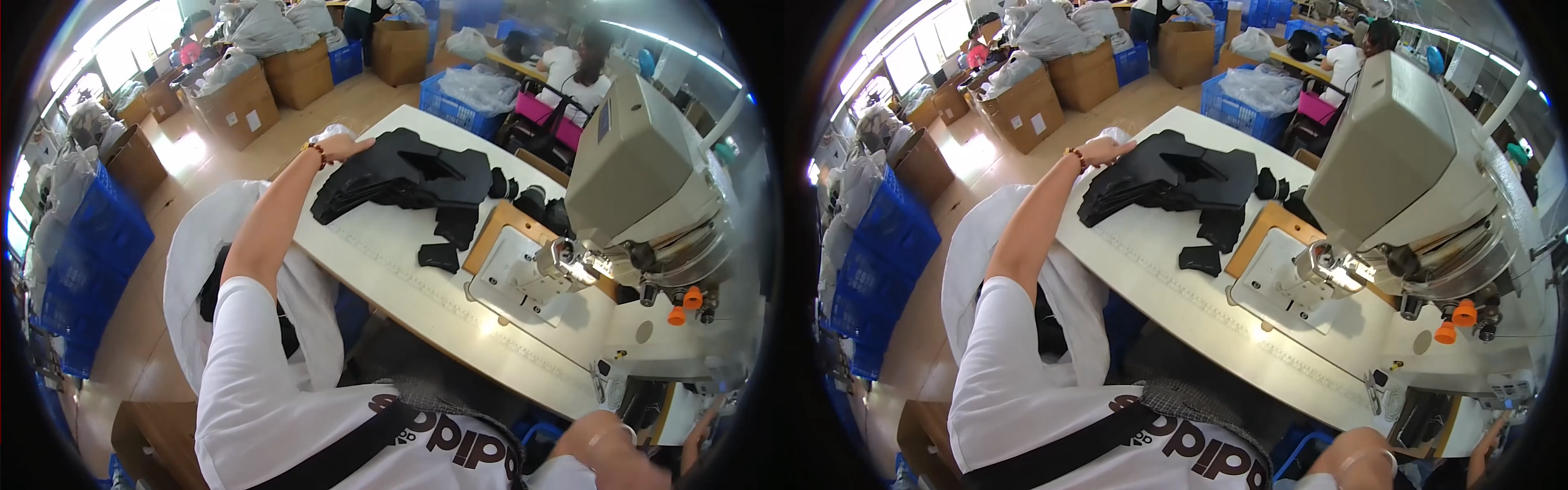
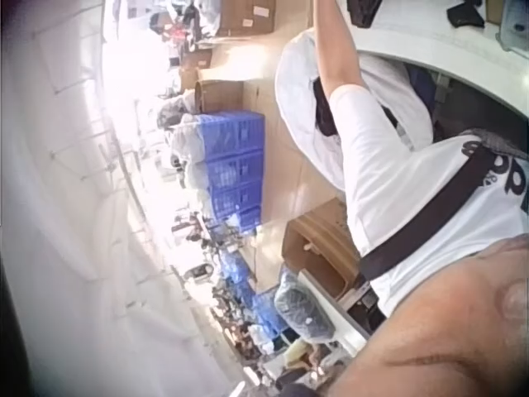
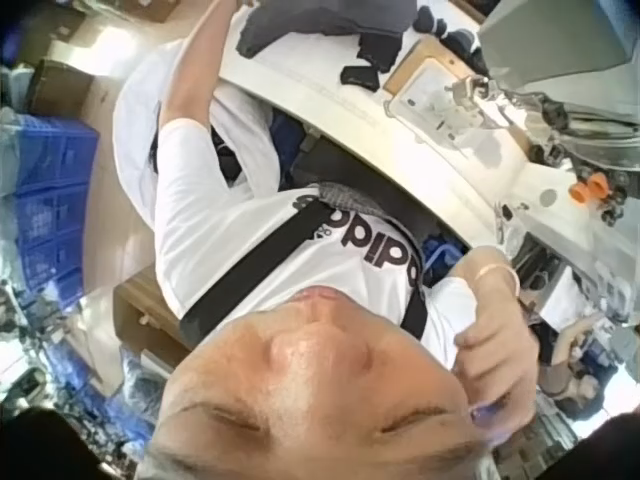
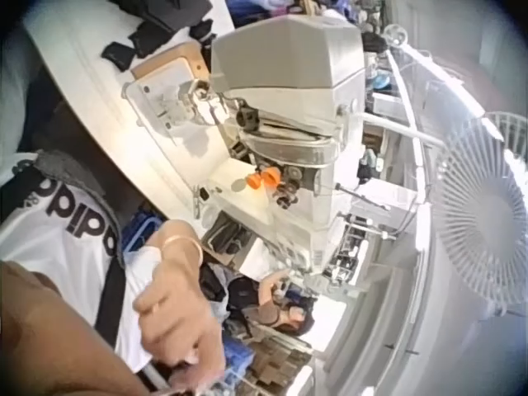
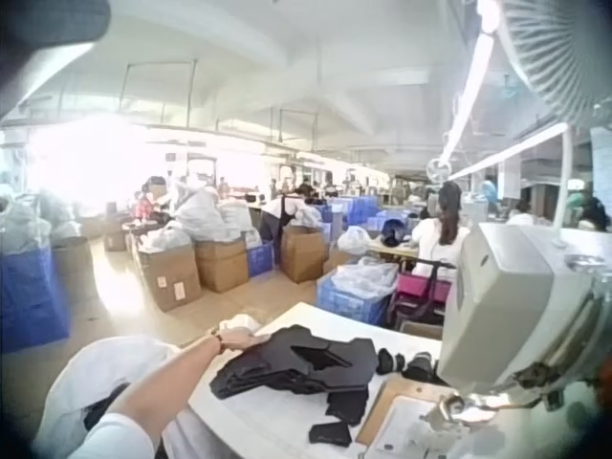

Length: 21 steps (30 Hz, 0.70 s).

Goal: Stitch shoe upper components together using an industrial sewing machine.

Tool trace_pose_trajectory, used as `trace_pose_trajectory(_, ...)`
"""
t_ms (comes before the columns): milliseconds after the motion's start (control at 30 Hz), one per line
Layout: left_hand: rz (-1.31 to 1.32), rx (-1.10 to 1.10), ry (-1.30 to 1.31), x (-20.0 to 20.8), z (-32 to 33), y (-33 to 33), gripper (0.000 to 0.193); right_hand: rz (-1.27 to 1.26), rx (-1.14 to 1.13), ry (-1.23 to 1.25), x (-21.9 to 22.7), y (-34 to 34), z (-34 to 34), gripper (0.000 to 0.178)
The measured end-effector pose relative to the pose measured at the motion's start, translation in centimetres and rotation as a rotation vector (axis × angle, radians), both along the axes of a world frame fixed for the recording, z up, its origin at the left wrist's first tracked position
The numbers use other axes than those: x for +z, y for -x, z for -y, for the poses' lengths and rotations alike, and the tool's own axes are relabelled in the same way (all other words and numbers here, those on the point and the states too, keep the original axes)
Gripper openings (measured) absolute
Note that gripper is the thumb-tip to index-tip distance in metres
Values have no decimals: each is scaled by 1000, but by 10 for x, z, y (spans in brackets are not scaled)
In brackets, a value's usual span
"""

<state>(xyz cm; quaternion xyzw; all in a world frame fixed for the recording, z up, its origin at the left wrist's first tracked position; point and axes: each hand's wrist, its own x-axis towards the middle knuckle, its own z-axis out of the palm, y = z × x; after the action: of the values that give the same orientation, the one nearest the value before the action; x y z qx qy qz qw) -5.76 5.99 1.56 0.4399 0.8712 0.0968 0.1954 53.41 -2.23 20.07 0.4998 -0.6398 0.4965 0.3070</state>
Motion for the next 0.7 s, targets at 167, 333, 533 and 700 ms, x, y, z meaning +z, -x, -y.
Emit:
trace_pose_trajectory(167, 213, 116, -84, -19, 19, 12, 109, 305, -1357, 34, -110, 77, -42, 11)
trace_pose_trajectory(333, 151, 234, -37, -44, 5, 42, 107, 427, -1322, -262, -169, 239, -120, 34)
trace_pose_trajectory(533, 524, 245, -106, -26, 24, 17, 113, 1092, -1411, -527, -167, 354, -189, 74)
trace_pose_trajectory(700, 828, 332, -169, -57, 32, 35, 81, 1211, -1461, -765, -194, 395, -171, 96)
